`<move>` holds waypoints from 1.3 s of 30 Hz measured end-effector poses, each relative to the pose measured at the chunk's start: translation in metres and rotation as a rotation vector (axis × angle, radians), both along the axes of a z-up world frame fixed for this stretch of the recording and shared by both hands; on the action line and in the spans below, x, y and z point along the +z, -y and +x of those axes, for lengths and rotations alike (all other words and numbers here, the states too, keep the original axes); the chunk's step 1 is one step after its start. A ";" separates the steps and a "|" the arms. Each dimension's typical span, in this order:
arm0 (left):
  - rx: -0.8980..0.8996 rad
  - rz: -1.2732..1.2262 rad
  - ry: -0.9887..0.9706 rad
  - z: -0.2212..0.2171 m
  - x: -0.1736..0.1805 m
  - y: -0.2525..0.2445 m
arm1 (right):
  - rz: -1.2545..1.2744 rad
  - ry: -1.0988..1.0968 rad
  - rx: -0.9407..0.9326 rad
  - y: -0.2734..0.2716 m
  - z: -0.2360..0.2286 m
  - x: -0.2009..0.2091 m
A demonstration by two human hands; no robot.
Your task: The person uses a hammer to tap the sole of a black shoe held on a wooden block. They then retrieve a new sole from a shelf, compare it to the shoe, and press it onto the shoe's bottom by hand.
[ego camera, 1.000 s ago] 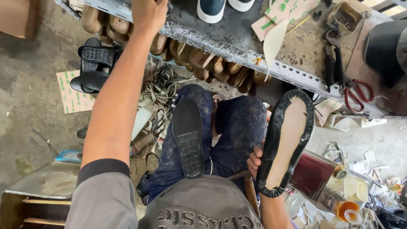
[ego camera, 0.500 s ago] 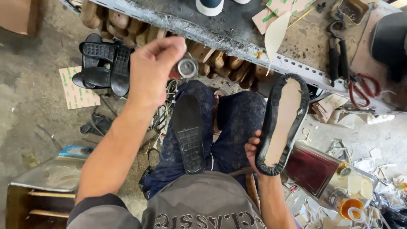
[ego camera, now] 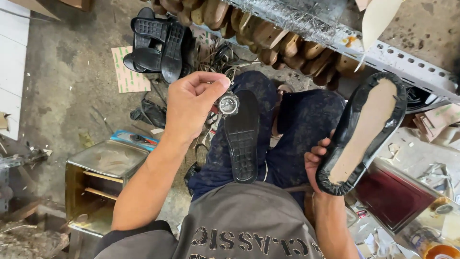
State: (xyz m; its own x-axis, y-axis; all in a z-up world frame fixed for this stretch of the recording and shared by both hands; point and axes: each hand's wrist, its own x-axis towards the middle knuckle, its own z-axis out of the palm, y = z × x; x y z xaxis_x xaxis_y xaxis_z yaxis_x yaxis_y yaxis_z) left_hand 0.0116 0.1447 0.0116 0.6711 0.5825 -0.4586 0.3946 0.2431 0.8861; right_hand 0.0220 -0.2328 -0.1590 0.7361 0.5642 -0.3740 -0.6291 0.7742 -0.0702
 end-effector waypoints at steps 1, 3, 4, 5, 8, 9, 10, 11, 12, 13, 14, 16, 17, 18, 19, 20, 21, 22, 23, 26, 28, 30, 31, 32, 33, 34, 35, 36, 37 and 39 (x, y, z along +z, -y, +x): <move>0.002 0.002 -0.003 0.000 -0.001 0.000 | -0.010 -0.002 -0.005 0.000 -0.001 0.000; 0.003 0.003 -0.010 0.001 -0.002 -0.001 | -0.021 -0.008 -0.012 -0.001 -0.001 0.002; 0.003 0.003 -0.012 0.002 -0.003 -0.001 | -0.030 -0.013 -0.019 -0.002 -0.001 0.003; 0.003 0.003 -0.014 0.002 -0.004 -0.001 | -0.038 -0.017 -0.025 -0.003 -0.002 0.004; -0.003 0.010 -0.023 0.006 0.002 0.000 | -0.052 -0.031 -0.035 -0.005 -0.002 0.007; -0.004 0.010 -0.024 0.006 0.001 0.000 | -0.053 -0.033 -0.036 -0.005 -0.002 0.008; 0.001 0.010 -0.020 0.006 -0.001 0.000 | -0.022 -0.013 -0.034 -0.006 -0.002 0.008; 0.005 0.011 -0.016 0.006 -0.002 0.000 | 0.008 0.007 -0.031 -0.007 -0.002 0.009; 0.005 0.012 -0.016 0.006 0.000 0.000 | 0.009 0.006 -0.032 -0.007 -0.001 0.009; -0.004 0.006 -0.005 0.006 0.002 0.000 | 0.028 0.013 -0.031 -0.007 -0.001 0.008; -0.014 0.002 0.007 0.006 0.004 0.000 | 0.048 0.020 -0.030 -0.008 0.000 0.008; -0.016 -0.001 0.019 0.005 0.006 0.001 | 0.059 0.026 -0.031 -0.008 0.000 0.007; -0.017 -0.006 0.031 0.005 0.006 0.002 | 0.069 0.030 -0.032 -0.008 0.000 0.007; -0.019 -0.006 0.032 0.006 0.008 0.002 | 0.068 0.031 -0.033 -0.008 0.000 0.007; -0.026 -0.001 0.030 0.007 0.009 0.002 | 0.068 0.035 -0.031 -0.009 0.000 0.008; -0.033 0.005 0.029 0.008 0.010 0.002 | 0.067 0.038 -0.028 -0.009 0.001 0.008; -0.033 0.004 0.030 0.009 0.008 0.001 | 0.066 0.040 -0.028 -0.009 0.001 0.007; -0.028 0.008 0.030 0.009 0.006 0.000 | 0.078 0.049 -0.024 -0.008 0.001 0.005; -0.023 0.012 0.030 0.009 0.004 -0.001 | 0.090 0.058 -0.020 -0.007 0.001 0.004; -0.019 0.012 0.045 0.011 -0.003 -0.005 | 0.100 0.058 -0.021 -0.008 0.002 0.005; -0.016 0.008 0.052 0.010 -0.004 -0.004 | 0.091 0.060 -0.022 -0.011 0.002 0.012; -0.015 0.006 0.061 0.012 0.000 -0.003 | 0.085 0.063 -0.025 -0.013 0.003 0.015; -0.018 0.004 0.065 0.013 0.005 -0.002 | 0.087 0.053 -0.033 -0.013 0.002 0.015; -0.022 0.000 0.068 0.015 0.008 -0.001 | 0.088 0.043 -0.041 -0.013 0.002 0.013; -0.023 0.001 0.068 0.015 0.008 -0.001 | 0.089 0.043 -0.042 -0.013 0.002 0.013; -0.029 0.001 0.073 0.016 0.008 -0.001 | 0.099 0.050 -0.035 -0.013 0.002 0.012; -0.035 0.001 0.079 0.016 0.008 -0.001 | 0.109 0.057 -0.028 -0.012 0.002 0.012; -0.036 0.001 0.077 0.017 0.009 -0.001 | 0.110 0.055 -0.029 -0.012 0.002 0.011; -0.038 0.007 0.078 0.018 0.009 -0.002 | 0.108 0.057 -0.025 -0.012 0.002 0.010; -0.043 0.011 0.077 0.020 0.009 -0.002 | 0.105 0.058 -0.023 -0.012 0.001 0.010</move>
State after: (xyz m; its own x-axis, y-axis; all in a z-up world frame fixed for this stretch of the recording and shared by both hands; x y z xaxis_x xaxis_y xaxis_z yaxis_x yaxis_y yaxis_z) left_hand 0.0320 0.1470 0.0203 0.7288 0.5570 -0.3981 0.3351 0.2169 0.9169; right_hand 0.0235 -0.2212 -0.1489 0.7676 0.5811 -0.2704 -0.6086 0.7931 -0.0234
